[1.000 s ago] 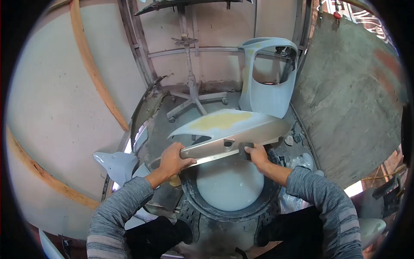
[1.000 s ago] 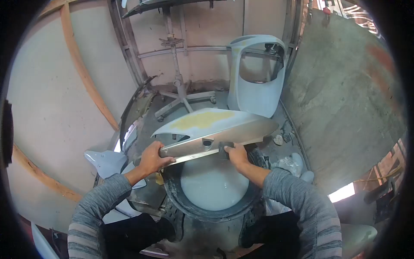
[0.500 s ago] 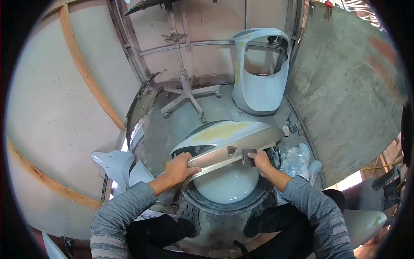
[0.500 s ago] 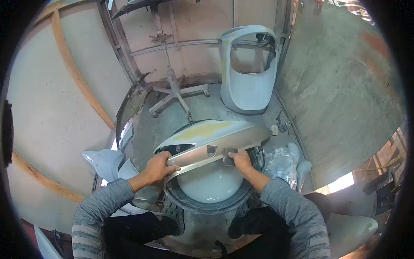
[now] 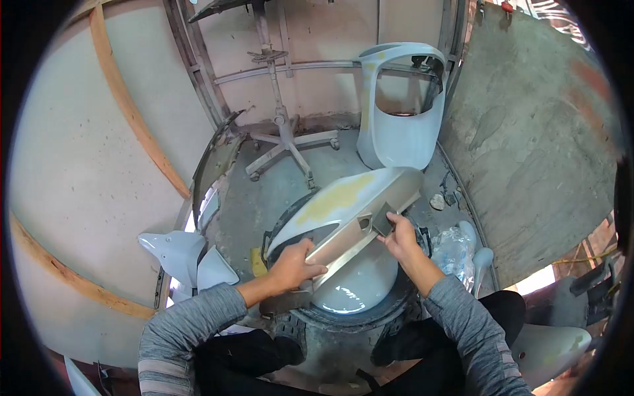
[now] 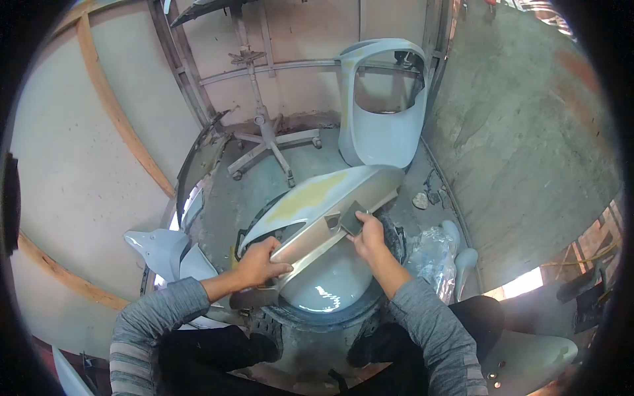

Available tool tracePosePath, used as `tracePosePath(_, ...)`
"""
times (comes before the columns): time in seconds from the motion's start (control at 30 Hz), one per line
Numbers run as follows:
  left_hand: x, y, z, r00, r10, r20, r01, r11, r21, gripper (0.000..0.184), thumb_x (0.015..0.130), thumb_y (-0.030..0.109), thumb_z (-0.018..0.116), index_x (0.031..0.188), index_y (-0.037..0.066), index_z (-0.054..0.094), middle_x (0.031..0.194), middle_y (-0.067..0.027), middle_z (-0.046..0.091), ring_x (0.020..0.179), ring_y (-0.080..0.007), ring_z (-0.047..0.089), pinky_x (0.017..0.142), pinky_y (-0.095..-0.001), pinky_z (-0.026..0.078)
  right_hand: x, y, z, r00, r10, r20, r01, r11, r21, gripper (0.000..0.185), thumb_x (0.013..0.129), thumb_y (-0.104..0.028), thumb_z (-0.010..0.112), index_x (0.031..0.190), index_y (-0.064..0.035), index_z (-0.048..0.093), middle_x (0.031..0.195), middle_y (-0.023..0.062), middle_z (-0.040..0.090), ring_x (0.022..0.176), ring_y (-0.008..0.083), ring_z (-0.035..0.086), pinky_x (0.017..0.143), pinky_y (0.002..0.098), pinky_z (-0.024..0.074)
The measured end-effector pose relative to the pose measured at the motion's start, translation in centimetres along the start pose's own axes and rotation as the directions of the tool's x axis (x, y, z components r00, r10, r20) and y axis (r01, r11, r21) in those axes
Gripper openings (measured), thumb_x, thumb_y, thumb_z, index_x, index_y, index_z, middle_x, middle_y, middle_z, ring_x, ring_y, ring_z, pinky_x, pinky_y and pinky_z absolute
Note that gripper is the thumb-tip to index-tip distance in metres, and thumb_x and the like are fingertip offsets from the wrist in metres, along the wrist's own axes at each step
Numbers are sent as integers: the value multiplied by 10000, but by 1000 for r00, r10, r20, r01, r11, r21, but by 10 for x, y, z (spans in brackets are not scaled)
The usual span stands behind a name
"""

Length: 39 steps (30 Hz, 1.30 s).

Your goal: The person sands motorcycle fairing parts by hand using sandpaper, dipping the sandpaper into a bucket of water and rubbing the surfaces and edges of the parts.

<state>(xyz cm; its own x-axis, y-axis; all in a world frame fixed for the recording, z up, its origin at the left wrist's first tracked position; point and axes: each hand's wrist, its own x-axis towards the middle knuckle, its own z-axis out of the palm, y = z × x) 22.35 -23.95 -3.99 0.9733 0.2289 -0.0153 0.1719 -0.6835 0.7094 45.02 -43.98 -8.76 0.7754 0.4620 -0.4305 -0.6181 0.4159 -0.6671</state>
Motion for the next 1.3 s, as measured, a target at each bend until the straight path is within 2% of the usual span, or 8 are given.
tracePosePath(0.17,6,17,4,988,150,33,-153,981,117,576,754,450,827,996,-9,579,874,-233,647,804,-359,644,720,-419,495,19,-10,37,979,-138,-148,153,983,97,217,935,-163,526,1102,-35,579,983,129,658,793,304,658,597,466,541)
tracePosePath(0.3,28,42,-28,995,-31,92,13,982,190,514,818,484,768,1066,61,613,921,-171,685,796,-282,665,677,-404,497,33,-27,41,983,-155,-104,154,988,-14,267,872,-202,502,1077,-54,589,885,100,661,742,244,653,541,413,515)
tracePosePath(0.5,100,-8,-27,850,-30,-526,13,999,-37,660,875,512,702,1256,-16,594,1166,-233,659,1037,-291,642,907,-407,500,25,-40,78,992,-119,45,125,982,-142,265,848,-208,536,1046,-43,602,860,105,648,699,234,628,532,389,488)
tracePosePath(0.6,114,-13,-28,821,-319,-473,146,919,-365,724,894,531,671,1296,-62,565,1261,-264,609,1136,-313,599,995,-404,462,27,-40,92,989,-121,82,133,976,-174,255,835,-213,556,1024,-47,602,857,114,640,712,237,628,543,391,485)
tracePosePath(0.8,123,-25,-36,867,-341,-363,194,903,-384,793,864,611,643,1245,-84,600,1225,-303,633,1183,-366,611,1003,-416,461,-13,-25,106,992,-125,-21,120,980,-157,269,847,-222,505,1024,-44,599,862,107,647,711,242,631,550,399,493)
tracePosePath(1.03,106,-43,-47,831,-446,-333,313,869,-383,635,885,553,676,1009,-69,650,926,-176,699,795,-226,676,699,-371,518,-23,-16,114,994,-72,77,86,977,-197,227,861,-191,539,992,-15,600,858,119,635,666,249,627,553,397,493)
tracePosePath(1.17,106,-55,-36,756,-496,-428,259,826,-500,691,863,549,700,978,-130,637,900,-245,694,798,-305,672,743,-420,520,16,-28,120,985,-1,173,55,949,-311,195,853,-188,554,941,-25,611,840,112,633,695,229,622,576,391,496)
tracePosePath(1.3,104,-29,-33,719,-508,-475,91,745,-661,502,924,426,690,993,-71,660,903,-145,699,787,-192,665,685,-351,514,51,-43,130,977,-52,208,142,883,-447,215,865,-178,591,990,-8,632,867,115,643,756,241,626,705,413,513)
